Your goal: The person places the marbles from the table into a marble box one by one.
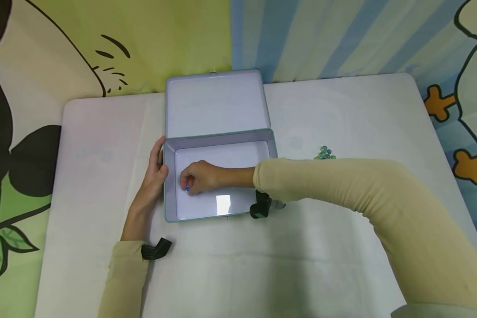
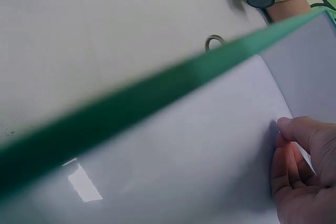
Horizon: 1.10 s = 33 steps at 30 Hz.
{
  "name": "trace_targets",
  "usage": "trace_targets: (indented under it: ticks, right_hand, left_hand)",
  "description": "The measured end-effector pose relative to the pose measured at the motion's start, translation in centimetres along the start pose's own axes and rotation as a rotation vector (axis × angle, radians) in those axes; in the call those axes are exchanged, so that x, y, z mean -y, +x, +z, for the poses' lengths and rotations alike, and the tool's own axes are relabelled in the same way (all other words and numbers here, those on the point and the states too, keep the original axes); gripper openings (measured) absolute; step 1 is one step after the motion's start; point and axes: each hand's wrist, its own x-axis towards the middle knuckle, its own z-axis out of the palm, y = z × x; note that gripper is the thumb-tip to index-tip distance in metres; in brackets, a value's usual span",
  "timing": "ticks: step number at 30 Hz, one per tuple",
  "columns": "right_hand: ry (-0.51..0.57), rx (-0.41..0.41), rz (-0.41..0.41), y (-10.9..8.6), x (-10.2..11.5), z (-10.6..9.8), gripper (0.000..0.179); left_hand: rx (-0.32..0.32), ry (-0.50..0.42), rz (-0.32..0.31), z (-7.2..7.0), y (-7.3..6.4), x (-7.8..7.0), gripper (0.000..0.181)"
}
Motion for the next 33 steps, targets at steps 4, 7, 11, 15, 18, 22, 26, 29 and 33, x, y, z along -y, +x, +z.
trace_targets:
  ticks: [4,7,11,15,18,22,26,29,33]
  right_hand:
    - [-0.012,0.003,0.012,-0.2,0.0,-0.2,0.016]
    - [-0.005,0.006,0.036,-1.0,0.3,-0.9,0.024]
    - [0.082,-0.027,0.047,-4.3,1.4,-2.7,0.032]
    - [0.254,-0.131,-0.041,-10.4,2.3,-4.2,0.029]
    - [0.351,-0.275,-0.127,-15.9,1.8,-3.8,0.025]
    - [0.406,-0.57,-0.138,-22.4,-1.0,-1.2,0.024]
    - [0.454,-0.851,-0.026,-26.5,-4.4,2.1,0.025]
    - [0.452,-0.944,0.085,-27.9,-6.4,3.8,0.024]
    - [0.42,-0.98,0.202,-28.7,-8.7,5.1,0.024]
  left_hand:
    - [-0.004,0.003,-0.006,0.1,0.0,0.1,0.088]
    - [-0.001,0.01,-0.009,0.2,0.1,0.2,0.088]
    - [-0.006,0.026,-0.007,0.2,0.2,0.3,0.088]
    - [-0.005,0.036,-0.004,0.1,0.2,0.3,0.088]
    - [0.001,0.046,-0.004,0.0,0.1,0.4,0.086]
    - [0.008,0.059,-0.007,-0.1,-0.2,0.5,0.087]
    - [0.005,0.071,-0.014,-0.1,-0.5,0.4,0.088]
    - [0.0,0.081,-0.015,-0.2,-0.6,0.3,0.087]
    - [-0.009,0.086,-0.018,-0.2,-0.7,0.0,0.085]
